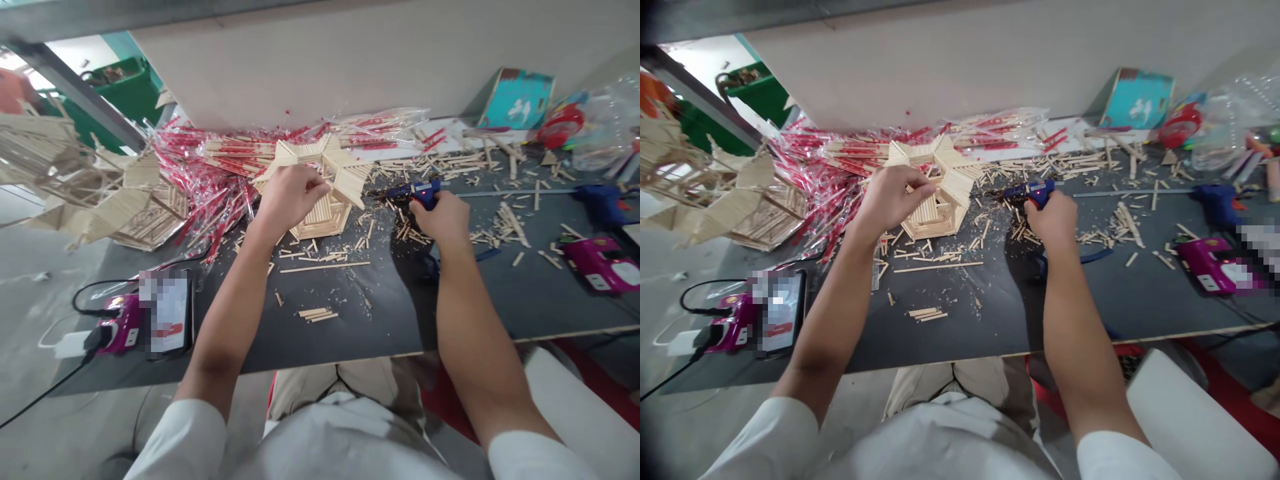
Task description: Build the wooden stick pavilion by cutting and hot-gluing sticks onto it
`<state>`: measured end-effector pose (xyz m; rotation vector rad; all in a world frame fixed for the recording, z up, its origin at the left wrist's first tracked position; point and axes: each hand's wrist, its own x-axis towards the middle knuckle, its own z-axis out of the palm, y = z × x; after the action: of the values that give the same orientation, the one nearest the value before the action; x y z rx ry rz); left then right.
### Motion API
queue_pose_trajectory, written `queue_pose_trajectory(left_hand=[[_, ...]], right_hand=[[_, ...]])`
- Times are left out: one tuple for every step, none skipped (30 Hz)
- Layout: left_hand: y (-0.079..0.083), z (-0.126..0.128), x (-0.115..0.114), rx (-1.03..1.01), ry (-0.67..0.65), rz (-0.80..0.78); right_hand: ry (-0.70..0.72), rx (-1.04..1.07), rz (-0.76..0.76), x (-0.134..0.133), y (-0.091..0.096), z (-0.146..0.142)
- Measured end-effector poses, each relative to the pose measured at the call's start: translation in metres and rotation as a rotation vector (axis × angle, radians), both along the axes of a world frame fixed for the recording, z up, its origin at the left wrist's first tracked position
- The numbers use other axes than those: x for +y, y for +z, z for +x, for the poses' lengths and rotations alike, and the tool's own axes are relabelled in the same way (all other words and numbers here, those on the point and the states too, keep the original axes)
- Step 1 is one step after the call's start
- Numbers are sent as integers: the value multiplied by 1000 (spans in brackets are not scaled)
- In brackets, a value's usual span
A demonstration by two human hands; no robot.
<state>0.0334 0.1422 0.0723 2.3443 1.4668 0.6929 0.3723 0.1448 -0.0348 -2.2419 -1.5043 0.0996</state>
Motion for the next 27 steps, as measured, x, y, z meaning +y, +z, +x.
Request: queue_pose_trajectory(left_hand=[[0, 0, 0, 0, 2, -2], [0, -1, 0, -1, 5, -4], [0, -1, 0, -4, 7, -6], [0, -1, 0, -8, 7, -8], [-1, -2, 1, -13, 6, -6], [-2, -2, 1, -19, 3, -2], [-2, -2, 1, -24, 1, 5], [-3, -2, 2, -28, -1, 13], [-5, -2, 2, -29, -1, 21], [-6, -2, 3, -30, 3, 30], [-7, -2, 3, -30, 7, 38], [-8, -2, 4, -29, 11, 46], [-8, -2, 4, -28, 14, 55], [-9, -1, 4, -27, 18, 64], [-9, -1, 4, -27, 20, 71], [-9, -1, 4, -26, 21, 74], [-9, -1, 4, -25, 23, 76], [-9, 0, 4, -25, 25, 77], [-9, 0, 4, -25, 28, 78], [-9, 0, 3, -25, 30, 79], [-9, 0, 3, -26, 31, 82], [-9, 1, 3, -28, 31, 86], [-9, 0, 3, -30, 28, 91], [-9, 0, 4, -29, 23, 97], [-10, 0, 4, -27, 17, 104], [-10, 0, 5, -24, 12, 112], [-11, -1, 6, -19, 7, 119]], right_hand=[[14, -4, 22, -2, 1, -1], [27, -4, 43, -3, 4, -3], [41, -1, 62, -5, 6, -4], [57, 4, 81, -7, 10, -5], [75, 10, 105, -9, 13, -7], [97, 15, 135, -10, 15, -8], [122, 19, 174, -11, 18, -11], [153, 22, 220, -12, 20, -14], [185, 27, 275, -13, 22, -18], [217, 32, 335, -14, 23, -23], [248, 39, 398, -15, 24, -29], [278, 45, 462, -17, 26, -36], [306, 48, 524, -19, 27, -44], [333, 48, 583, -21, 28, -53], [361, 44, 635, -24, 29, -61], [394, 37, 678, -28, 31, -69], [427, 28, 719, -31, 32, -77], [469, 24, 760, -35, 32, -84], [518, 25, 798, -38, 32, -91], [574, 31, 837, -41, 32, -96], [631, 40, 868, -44, 31, -101], [685, 48, 891, -46, 30, -105], [730, 52, 903, -47, 29, -109], [768, 49, 901, -48, 27, -112], [798, 43, 892, -49, 26, -114], [824, 39, 883, -49, 24, -116], [844, 40, 875, -49, 23, -118]])
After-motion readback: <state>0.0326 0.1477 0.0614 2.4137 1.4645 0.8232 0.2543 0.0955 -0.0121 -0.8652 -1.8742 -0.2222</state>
